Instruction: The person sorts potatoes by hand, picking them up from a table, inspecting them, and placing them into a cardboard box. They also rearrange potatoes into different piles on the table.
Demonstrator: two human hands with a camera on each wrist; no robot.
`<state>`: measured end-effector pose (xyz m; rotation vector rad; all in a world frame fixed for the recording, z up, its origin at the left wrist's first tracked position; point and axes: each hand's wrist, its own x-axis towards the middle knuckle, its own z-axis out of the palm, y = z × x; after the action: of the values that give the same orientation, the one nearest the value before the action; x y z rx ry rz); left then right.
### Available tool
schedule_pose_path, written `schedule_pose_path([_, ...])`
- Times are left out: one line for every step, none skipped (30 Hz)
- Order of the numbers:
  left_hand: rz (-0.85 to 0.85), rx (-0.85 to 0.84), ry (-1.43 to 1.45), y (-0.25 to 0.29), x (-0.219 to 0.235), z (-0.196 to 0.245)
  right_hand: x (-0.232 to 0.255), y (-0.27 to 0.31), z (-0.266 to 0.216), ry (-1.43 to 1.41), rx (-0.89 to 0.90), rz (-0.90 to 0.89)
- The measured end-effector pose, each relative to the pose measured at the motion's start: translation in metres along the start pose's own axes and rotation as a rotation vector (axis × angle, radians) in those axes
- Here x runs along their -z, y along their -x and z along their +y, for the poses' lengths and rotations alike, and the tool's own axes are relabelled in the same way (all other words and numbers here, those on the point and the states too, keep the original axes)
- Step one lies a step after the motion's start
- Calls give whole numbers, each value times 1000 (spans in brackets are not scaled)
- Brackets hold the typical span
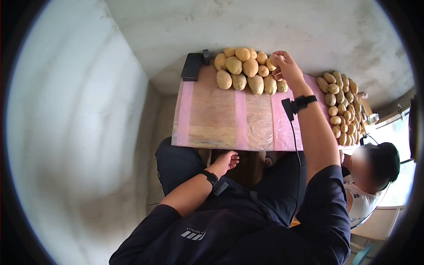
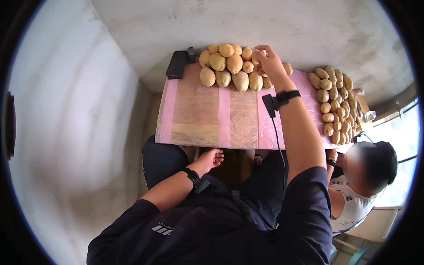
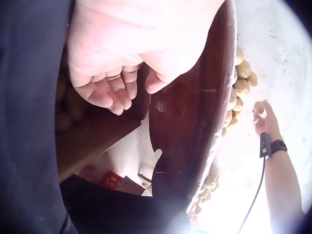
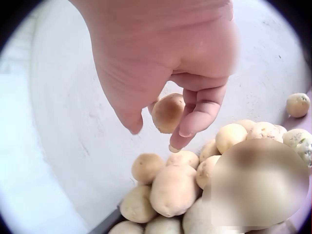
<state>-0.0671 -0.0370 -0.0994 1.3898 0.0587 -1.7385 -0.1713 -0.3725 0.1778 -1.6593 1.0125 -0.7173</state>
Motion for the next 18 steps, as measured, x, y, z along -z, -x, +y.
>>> schedule_pose_path([-10,-3,-3,0,-2,1,6,9,6,-271,-43,-4])
schedule_pose_path([-24,16,32,-3,-1,-1,7,31,6,-351,30,-29])
schedule_pose_path([-38,36,67,-4,0,-3,10,49,13,-324,109,-33])
schedule_pose_path([-45,29,62,-2,-3,1,6,88,-3,-209,152,26])
schedule_pose_path([-79,110,136,4,-7,6,3,121,-6,-203,125,11])
schedule_pose_path([-111,196,208,11,-8,8,2,149,3,-168,112,-25])
schedule_pose_path([-114,195,199,15,-9,8,-2,178,10,-142,100,-63])
schedule_pose_path([-219,259,222,18,-8,7,-8,206,14,-113,116,-102])
schedule_pose_path([-323,324,243,22,-9,8,-13,231,25,-142,81,-175])
schedule_pose_path([-390,355,242,30,-13,10,-26,251,31,-155,129,-203])
schedule_pose_path([-389,359,227,38,-17,10,-34,268,34,-117,-9,-279])
schedule_pose_path([-505,371,259,44,-21,11,-40,281,33,25,-135,-421])
schedule_pose_path([-622,387,291,47,-25,13,-43,292,45,101,10,-500])
schedule_pose_path([-650,312,265,51,-24,10,-44,301,45,124,45,-481])
schedule_pose_path([-653,320,252,42,-19,6,-45,308,42,148,77,-464])
schedule_pose_path([-633,437,257,26,-10,3,-44,310,40,147,76,-458])
schedule_pose_path([-611,554,262,13,-2,-1,-44,309,38,126,69,-375])
schedule_pose_path([-629,589,279,10,0,-4,-41,309,38,104,63,-288])
